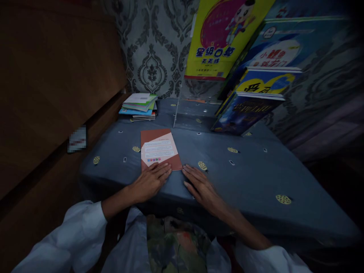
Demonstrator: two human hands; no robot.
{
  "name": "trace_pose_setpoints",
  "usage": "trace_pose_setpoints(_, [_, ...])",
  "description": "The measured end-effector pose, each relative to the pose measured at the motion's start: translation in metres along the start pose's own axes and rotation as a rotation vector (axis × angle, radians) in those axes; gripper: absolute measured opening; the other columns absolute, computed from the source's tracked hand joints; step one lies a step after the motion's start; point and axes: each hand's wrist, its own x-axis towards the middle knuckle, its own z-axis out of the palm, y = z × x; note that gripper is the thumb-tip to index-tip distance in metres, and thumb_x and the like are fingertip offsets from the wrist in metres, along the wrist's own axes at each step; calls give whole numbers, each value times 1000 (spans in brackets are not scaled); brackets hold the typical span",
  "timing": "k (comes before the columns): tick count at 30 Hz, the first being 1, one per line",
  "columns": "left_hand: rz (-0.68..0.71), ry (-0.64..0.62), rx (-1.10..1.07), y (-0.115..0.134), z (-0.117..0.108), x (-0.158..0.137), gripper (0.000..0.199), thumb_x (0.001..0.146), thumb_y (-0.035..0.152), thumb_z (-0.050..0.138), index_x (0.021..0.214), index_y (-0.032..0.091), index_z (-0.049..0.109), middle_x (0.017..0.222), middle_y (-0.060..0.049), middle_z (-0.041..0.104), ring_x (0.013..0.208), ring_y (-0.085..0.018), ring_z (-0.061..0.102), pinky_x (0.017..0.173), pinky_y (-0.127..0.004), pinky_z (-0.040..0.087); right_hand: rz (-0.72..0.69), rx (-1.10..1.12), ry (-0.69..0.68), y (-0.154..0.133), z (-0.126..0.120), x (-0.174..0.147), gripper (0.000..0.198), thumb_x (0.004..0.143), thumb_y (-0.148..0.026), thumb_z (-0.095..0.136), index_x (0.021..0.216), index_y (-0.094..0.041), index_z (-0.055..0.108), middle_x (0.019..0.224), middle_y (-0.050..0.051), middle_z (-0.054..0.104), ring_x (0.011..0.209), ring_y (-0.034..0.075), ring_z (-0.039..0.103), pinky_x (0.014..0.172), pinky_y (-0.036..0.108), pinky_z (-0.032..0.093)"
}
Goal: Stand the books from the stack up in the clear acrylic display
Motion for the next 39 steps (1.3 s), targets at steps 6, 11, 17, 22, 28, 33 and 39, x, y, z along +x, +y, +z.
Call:
trace_pose_setpoints(6, [-39, 59, 24, -9, -10, -37, 45, 104, 19, 31, 147, 15, 40, 150, -12, 49, 139, -21, 46, 116, -43, 37, -12, -11, 1, 4, -1, -2, 46, 102, -32, 42, 146, -21, 49, 145, 12, 56, 137, 27, 50, 113, 52, 44])
trace_pose_setpoints(11, [-99, 102, 13, -12, -11, -59, 46, 104, 21, 32, 149, 18, 39, 147, -11, 53, 139, -21, 47, 114, -42, 40, -20, -50, 40, -8, -1, 9, 46, 102, -29, 42, 147, -24, 46, 147, 10, 54, 139, 26, 47, 114, 52, 42])
trace_pose_setpoints(17, [-124, 133, 45, -10, -10, -64, 41, 104, 21, 36, 143, 14, 47, 145, -12, 55, 139, -21, 46, 114, -42, 40, -204, 18, -97, -57, 26, 49, 53, 100, -23, 43, 152, -15, 36, 153, 14, 46, 145, 24, 36, 118, 48, 38])
trace_pose_setpoints(22, [-128, 149, 48, -10, -11, -62, 40, 104, 22, 35, 140, 13, 50, 142, -12, 57, 137, -21, 49, 114, -42, 40, -226, 26, -166, -61, 39, 53, 61, 99, -23, 46, 156, -14, 26, 156, 15, 40, 148, 24, 31, 120, 48, 35])
trace_pose_setpoints(28, [-151, 151, -26, -12, -13, -61, 41, 105, 25, 33, 142, 16, 48, 143, -11, 57, 136, -20, 50, 113, -42, 42, -183, 15, -184, -38, 27, 41, 62, 100, -23, 46, 158, -21, 23, 157, 13, 39, 147, 25, 32, 118, 52, 37])
trace_pose_setpoints(33, [-225, 153, -74, -22, -13, -55, 40, 105, 27, 35, 140, 18, 51, 142, -10, 58, 135, -19, 52, 114, -40, 41, -175, 25, -232, -41, 23, 57, 56, 100, -26, 45, 155, -19, 32, 154, 14, 43, 146, 25, 35, 119, 51, 34])
trace_pose_setpoints(39, [-285, 105, -73, -55, -11, -32, 39, 104, 27, 36, 135, 16, 57, 142, -11, 57, 135, -20, 51, 114, -39, 41, -160, 59, -332, -38, 25, 102, 51, 103, -33, 39, 150, -12, 41, 156, 15, 41, 148, 24, 31, 122, 47, 30])
